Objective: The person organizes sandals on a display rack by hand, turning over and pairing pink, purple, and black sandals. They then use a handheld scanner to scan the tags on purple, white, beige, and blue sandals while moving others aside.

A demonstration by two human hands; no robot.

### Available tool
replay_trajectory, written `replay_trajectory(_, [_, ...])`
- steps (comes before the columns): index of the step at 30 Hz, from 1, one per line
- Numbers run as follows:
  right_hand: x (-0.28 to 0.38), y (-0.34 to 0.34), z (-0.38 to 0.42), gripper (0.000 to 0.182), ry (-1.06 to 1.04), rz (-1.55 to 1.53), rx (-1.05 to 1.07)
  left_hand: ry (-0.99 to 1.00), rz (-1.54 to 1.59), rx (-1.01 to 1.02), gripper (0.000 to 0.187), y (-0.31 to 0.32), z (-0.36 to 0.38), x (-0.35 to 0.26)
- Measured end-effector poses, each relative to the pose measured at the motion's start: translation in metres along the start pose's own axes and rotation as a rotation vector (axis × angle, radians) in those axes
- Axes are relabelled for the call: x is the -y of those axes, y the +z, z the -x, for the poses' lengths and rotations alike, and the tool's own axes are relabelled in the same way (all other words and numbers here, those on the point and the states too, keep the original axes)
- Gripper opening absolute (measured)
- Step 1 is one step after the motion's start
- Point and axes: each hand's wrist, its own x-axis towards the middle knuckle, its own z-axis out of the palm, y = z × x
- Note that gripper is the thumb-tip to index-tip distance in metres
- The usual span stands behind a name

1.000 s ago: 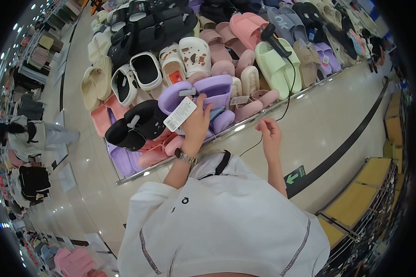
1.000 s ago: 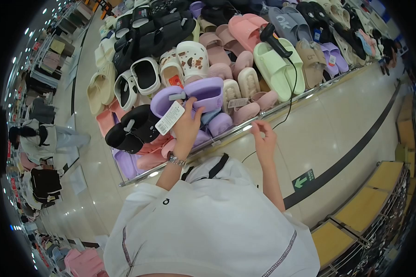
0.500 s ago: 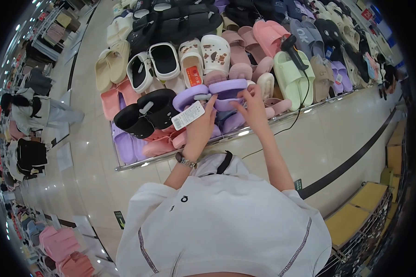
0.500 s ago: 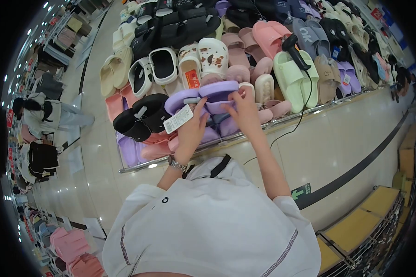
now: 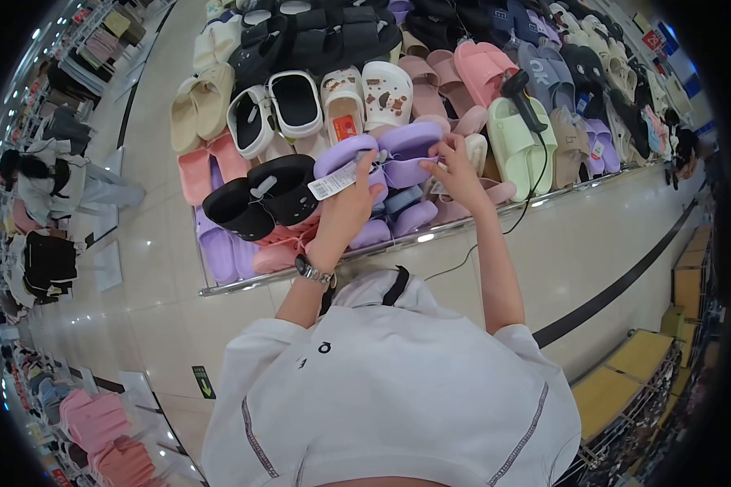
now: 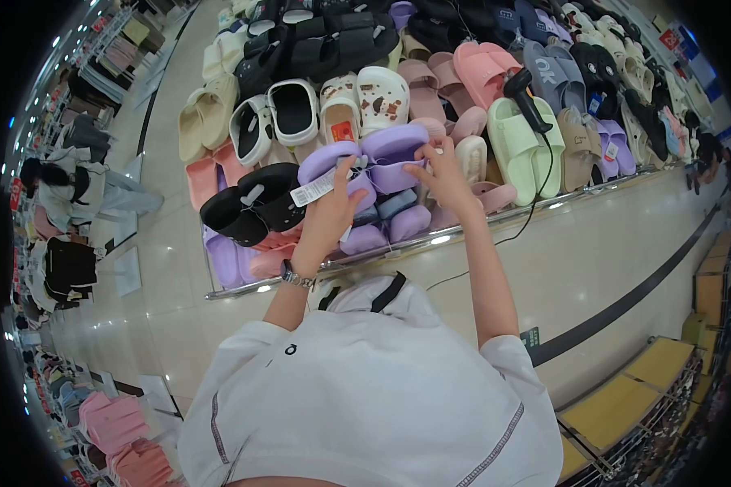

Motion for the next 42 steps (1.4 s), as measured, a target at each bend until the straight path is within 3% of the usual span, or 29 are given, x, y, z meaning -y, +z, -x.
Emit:
replay_trajectory(3, [0.006,0.004,0.010,0.033,0.108,-0.150,0.020,0.093,-0.058,-0.018,0.057,0.003,0.002,0.004])
replay_trajectory(7, [0.013,0.004,0.023,0.034,0.155,-0.034,0.067,0.033,-0.087,0.072,0.057,0.009,0.010,0.005])
replay_trajectory(9, [0.020,0.004,0.035,0.035,0.141,0.023,0.070,0.145,-0.152,-0.007,0.053,0.013,0.016,0.002])
replay_trajectory(11, [0.032,0.001,0.046,0.043,0.310,-0.142,0.121,0.085,-0.122,0.056,0.049,0.019,0.023,-0.005])
replay_trajectory(12, [0.018,0.010,0.058,0.060,0.143,-0.017,0.041,0.075,-0.111,0.097,0.050,0.024,0.027,-0.008])
replay_trajectory(15, [0.012,0.015,0.072,0.065,0.093,-0.018,-0.006,0.046,-0.093,0.184,0.053,0.028,0.035,-0.021])
replay_trajectory(17, [0.011,0.017,0.073,0.065,0.127,-0.067,-0.021,0.092,-0.226,0.105,0.053,0.032,0.037,-0.023])
replay_trajectory(22, [0.020,0.013,0.059,0.066,0.161,-0.108,-0.045,0.034,-0.097,0.057,0.040,0.023,0.031,-0.024])
replay_trajectory(24, [0.035,0.001,0.046,0.066,0.251,-0.012,0.086,-0.051,-0.166,0.089,0.043,0.018,0.025,-0.024])
replay_trajectory(27, [0.046,-0.008,0.026,0.066,0.356,0.043,0.231,0.001,-0.195,0.031,0.045,0.014,0.016,-0.019])
replay_trajectory(31, [0.024,0.006,0.025,0.064,0.333,-0.040,0.183,0.006,-0.314,-0.023,0.044,0.017,0.010,-0.022])
replay_trajectory(36, [0.003,0.012,0.040,0.062,0.168,-0.191,0.132,0.048,-0.175,0.054,0.049,0.031,0.011,-0.020])
replay_trajectory(40, [-0.001,0.022,0.061,0.062,0.175,-0.164,0.051,0.050,-0.182,0.083,0.053,0.036,0.024,-0.021])
replay_trajectory(42, [0.002,0.025,0.068,0.059,0.185,-0.144,0.036,0.022,-0.194,0.268,0.058,0.035,0.031,-0.020])
